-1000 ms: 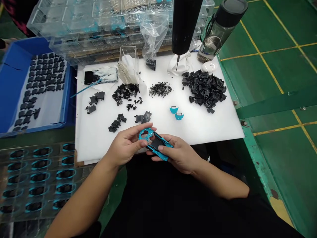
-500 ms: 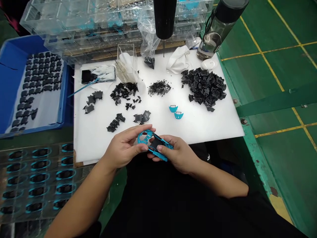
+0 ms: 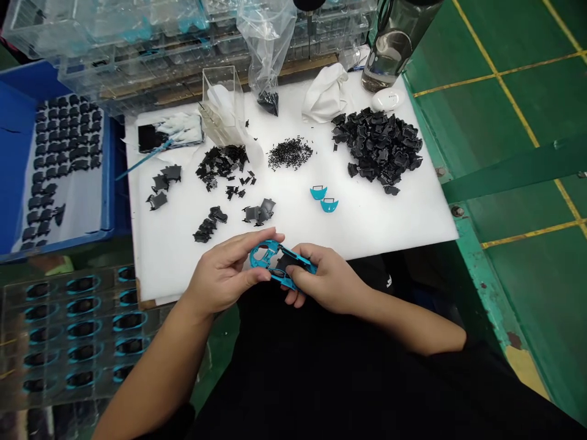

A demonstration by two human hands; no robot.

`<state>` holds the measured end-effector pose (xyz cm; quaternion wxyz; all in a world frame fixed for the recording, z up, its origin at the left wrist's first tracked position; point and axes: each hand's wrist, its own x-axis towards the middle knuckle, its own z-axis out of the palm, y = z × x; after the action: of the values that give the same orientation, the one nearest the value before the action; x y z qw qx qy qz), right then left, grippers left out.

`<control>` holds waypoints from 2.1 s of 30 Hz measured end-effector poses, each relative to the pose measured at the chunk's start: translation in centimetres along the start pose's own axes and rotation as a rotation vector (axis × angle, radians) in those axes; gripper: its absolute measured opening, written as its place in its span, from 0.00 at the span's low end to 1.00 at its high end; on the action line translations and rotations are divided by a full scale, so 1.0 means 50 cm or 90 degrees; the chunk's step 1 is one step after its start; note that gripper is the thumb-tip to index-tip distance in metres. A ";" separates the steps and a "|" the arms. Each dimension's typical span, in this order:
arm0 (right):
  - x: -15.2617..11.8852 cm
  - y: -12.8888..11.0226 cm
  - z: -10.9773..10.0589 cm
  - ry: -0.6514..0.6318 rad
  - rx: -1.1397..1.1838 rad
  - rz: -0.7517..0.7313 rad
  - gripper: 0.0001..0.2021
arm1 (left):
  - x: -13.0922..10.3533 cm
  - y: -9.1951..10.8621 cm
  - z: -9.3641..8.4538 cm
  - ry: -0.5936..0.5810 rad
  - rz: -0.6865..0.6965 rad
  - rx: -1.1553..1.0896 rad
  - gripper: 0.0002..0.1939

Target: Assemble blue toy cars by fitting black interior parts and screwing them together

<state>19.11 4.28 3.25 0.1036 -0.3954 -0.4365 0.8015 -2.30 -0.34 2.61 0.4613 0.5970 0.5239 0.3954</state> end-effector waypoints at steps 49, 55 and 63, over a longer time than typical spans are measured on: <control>-0.006 0.008 0.002 -0.002 -0.076 -0.064 0.04 | 0.001 0.041 0.002 -0.032 0.138 0.065 0.32; -0.004 0.012 -0.001 0.007 -0.108 -0.078 0.05 | -0.006 0.035 0.005 -0.029 0.152 0.077 0.32; -0.001 -0.002 -0.014 -0.136 0.107 -0.037 0.04 | -0.009 0.016 0.008 0.049 0.020 -0.056 0.28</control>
<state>19.65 4.73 3.13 0.1120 -0.2847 -0.3875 0.8696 -1.78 -0.88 3.28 0.4603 0.5689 0.5140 0.4475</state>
